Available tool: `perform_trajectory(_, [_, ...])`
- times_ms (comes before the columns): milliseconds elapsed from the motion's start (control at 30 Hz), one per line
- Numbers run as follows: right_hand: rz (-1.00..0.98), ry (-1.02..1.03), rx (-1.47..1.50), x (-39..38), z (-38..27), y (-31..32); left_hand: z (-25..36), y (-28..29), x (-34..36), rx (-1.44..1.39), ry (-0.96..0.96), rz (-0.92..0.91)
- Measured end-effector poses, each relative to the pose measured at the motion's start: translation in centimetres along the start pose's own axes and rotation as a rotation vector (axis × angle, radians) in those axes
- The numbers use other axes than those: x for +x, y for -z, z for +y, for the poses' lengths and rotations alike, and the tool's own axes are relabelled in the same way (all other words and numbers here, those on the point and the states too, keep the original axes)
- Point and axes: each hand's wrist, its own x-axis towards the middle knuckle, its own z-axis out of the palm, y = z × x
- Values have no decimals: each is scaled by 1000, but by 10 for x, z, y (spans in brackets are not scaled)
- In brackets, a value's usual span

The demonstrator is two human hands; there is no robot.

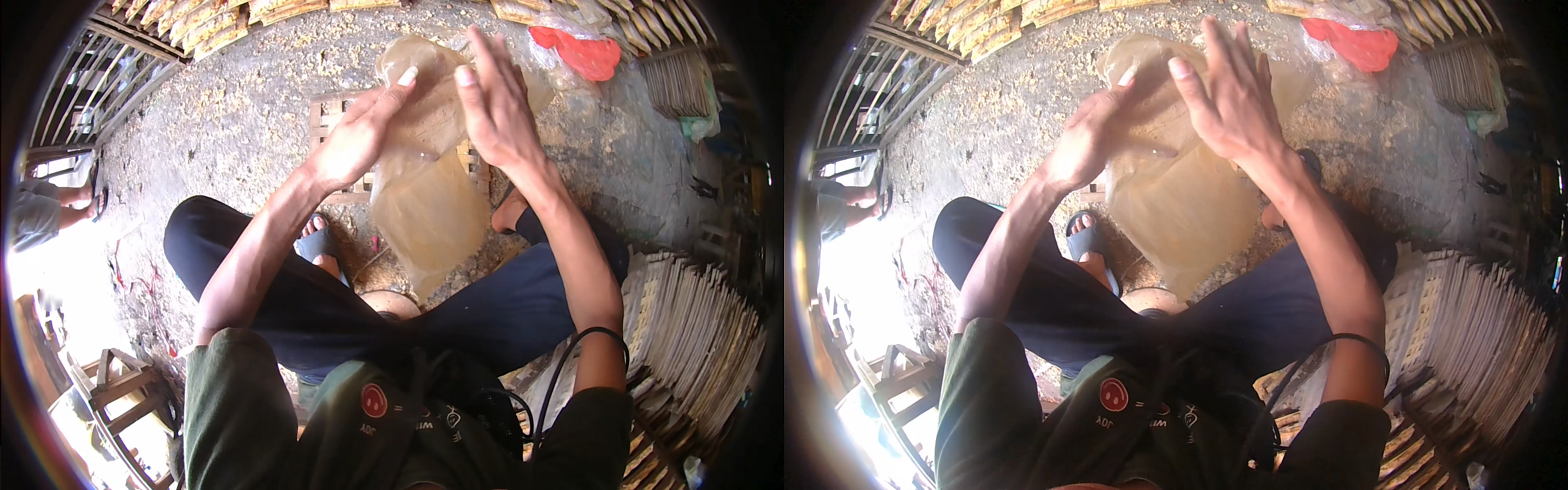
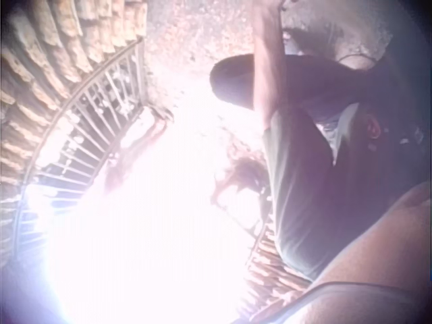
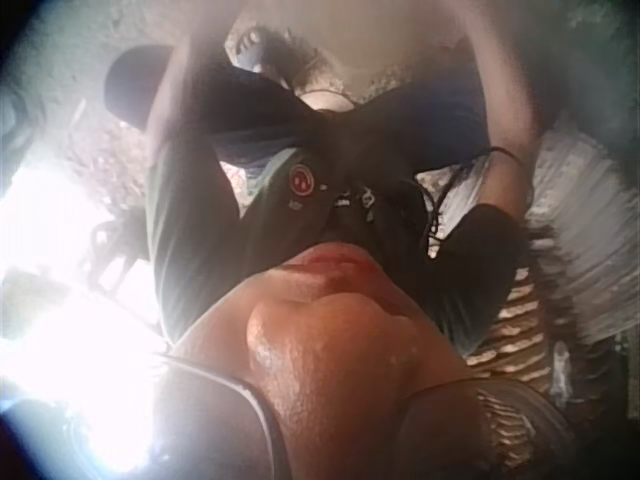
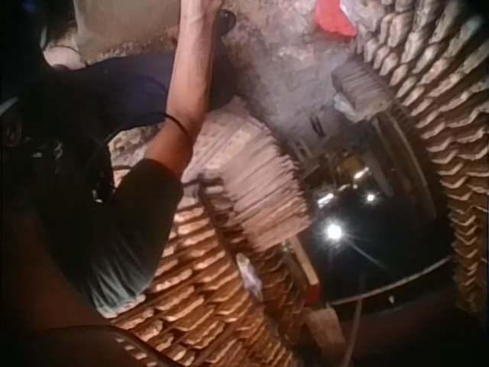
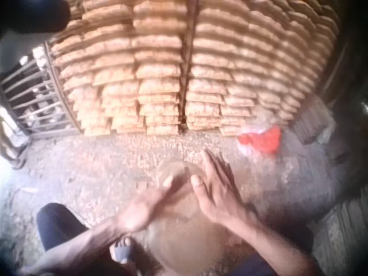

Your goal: The person sits on the floor and wraps a small woven bamboo tray with a clear plastic sheet. They smooth the plastic over the tray, fold the edges, and place the wrapped item onto a stack of similar trays.

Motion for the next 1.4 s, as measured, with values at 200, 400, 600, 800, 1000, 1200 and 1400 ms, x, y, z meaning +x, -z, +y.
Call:
perform_trajectory(200, [-137, 172, -141, -10, -3, 12, -3, 6, -4, 139, 9, -32])
perform_trajectory(400, [134, 244, 30, -3, 6, 26, 14, 7, -6, -251, -23, -127])
perform_trajectory(600, [-175, 119, -132, -10, 13, 19, 41, 43, -24, -287, -99, 77])
perform_trajectory(800, [-56, -128, 248, -1, 30, 52, 62, 60, -35, -605, -103, -113])
perform_trajectory(1000, [-13, 141, 240, 17, 43, 54, 53, 87, -42, -527, -76, 18])
perform_trajectory(1200, [-195, 47, 271, 21, 47, 43, 54, 89, -42, -397, -36, 168])
perform_trajectory(1400, [-263, -9, 827, 29, 47, 48, 59, 105, -30, 194, -73, 398])
